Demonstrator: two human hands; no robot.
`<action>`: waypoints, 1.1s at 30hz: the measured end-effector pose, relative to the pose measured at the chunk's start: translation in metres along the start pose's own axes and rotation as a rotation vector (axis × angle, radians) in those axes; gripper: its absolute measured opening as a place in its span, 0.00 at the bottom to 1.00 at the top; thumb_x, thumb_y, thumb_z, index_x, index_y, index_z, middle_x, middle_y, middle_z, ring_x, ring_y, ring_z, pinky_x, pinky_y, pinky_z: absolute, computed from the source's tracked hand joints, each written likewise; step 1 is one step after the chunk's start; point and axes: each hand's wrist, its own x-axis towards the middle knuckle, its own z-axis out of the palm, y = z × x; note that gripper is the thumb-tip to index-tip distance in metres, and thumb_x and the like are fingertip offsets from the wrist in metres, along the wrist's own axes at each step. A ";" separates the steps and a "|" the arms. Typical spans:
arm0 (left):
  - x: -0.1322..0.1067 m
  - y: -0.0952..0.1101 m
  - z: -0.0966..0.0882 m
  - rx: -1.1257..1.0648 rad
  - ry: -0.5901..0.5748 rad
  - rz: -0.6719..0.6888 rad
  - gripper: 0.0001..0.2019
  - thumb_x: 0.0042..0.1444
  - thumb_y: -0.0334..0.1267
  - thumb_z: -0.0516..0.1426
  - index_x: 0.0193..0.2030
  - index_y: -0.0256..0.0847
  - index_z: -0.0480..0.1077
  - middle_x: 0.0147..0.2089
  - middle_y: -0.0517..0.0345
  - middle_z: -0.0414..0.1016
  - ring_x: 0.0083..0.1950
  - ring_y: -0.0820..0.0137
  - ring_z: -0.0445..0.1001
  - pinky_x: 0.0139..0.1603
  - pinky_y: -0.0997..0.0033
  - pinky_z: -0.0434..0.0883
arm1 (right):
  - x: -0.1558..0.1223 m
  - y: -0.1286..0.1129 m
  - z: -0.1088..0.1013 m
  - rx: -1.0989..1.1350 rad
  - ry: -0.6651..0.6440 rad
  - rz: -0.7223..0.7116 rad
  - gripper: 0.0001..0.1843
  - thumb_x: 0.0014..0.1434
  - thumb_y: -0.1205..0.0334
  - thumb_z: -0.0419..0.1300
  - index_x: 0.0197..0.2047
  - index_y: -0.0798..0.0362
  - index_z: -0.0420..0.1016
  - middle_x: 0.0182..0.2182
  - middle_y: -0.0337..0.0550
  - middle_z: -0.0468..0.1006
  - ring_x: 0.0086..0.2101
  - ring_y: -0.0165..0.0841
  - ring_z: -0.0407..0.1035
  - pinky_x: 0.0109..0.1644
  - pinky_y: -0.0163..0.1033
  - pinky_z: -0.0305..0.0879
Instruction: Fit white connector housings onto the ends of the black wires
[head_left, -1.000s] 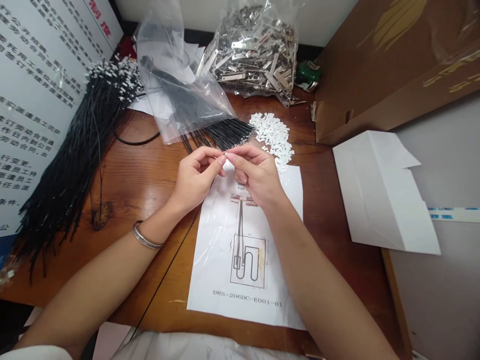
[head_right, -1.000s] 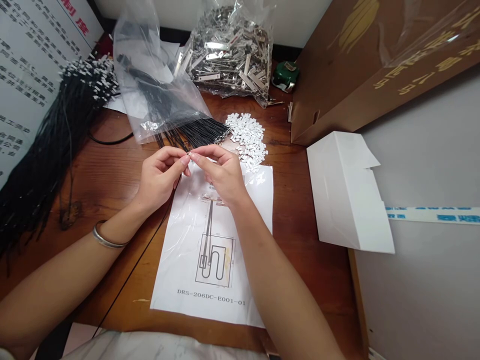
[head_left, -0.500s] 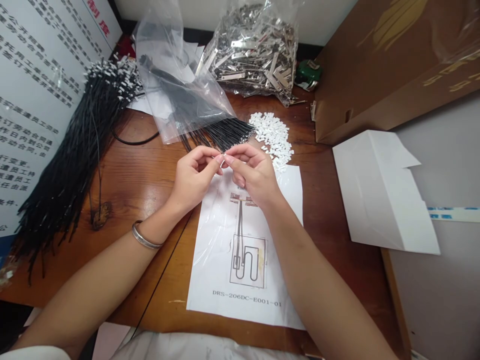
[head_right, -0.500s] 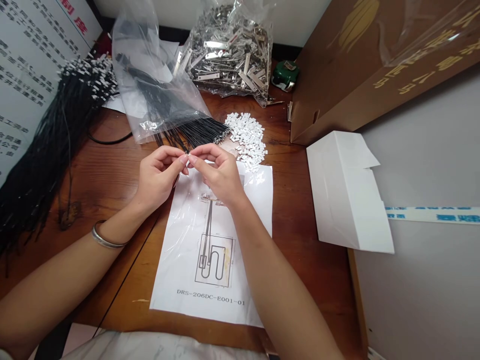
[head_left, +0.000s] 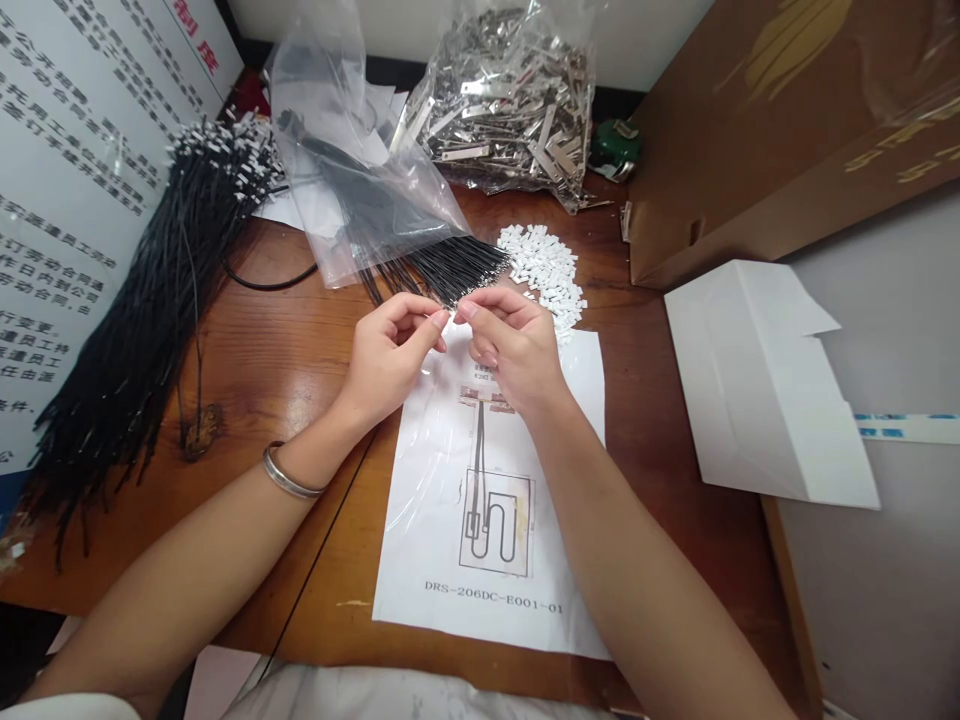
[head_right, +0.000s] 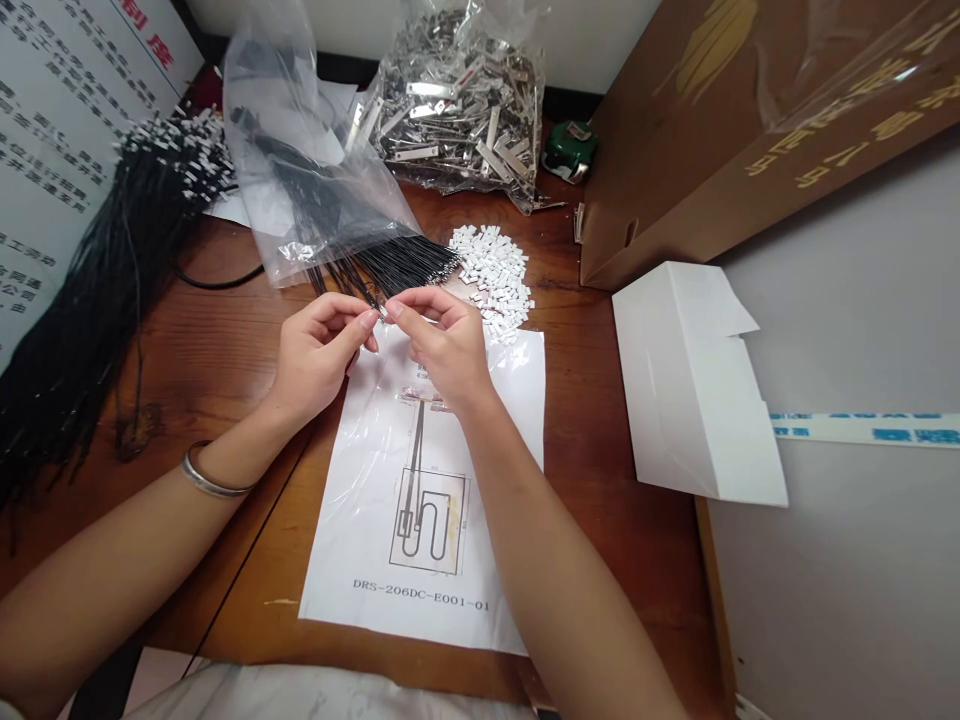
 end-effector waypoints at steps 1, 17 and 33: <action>0.000 0.000 0.000 -0.003 -0.004 0.004 0.17 0.54 0.53 0.67 0.31 0.41 0.73 0.24 0.60 0.73 0.25 0.74 0.72 0.27 0.73 0.70 | 0.000 0.000 0.000 0.016 -0.003 0.004 0.15 0.45 0.52 0.75 0.31 0.51 0.78 0.25 0.36 0.78 0.16 0.18 0.50 0.17 0.33 0.44; -0.001 0.001 -0.001 0.008 -0.022 -0.006 0.14 0.56 0.49 0.66 0.31 0.40 0.72 0.23 0.62 0.73 0.25 0.75 0.72 0.27 0.74 0.69 | 0.000 -0.003 0.000 0.038 -0.003 0.032 0.13 0.43 0.56 0.76 0.32 0.49 0.83 0.26 0.36 0.79 0.18 0.19 0.52 0.18 0.33 0.45; -0.001 0.001 0.000 -0.009 -0.020 -0.023 0.12 0.55 0.45 0.67 0.32 0.39 0.73 0.23 0.61 0.73 0.25 0.74 0.73 0.27 0.74 0.69 | 0.000 0.000 -0.003 -0.038 -0.043 0.036 0.15 0.45 0.50 0.75 0.34 0.48 0.84 0.27 0.37 0.75 0.21 0.22 0.55 0.19 0.34 0.47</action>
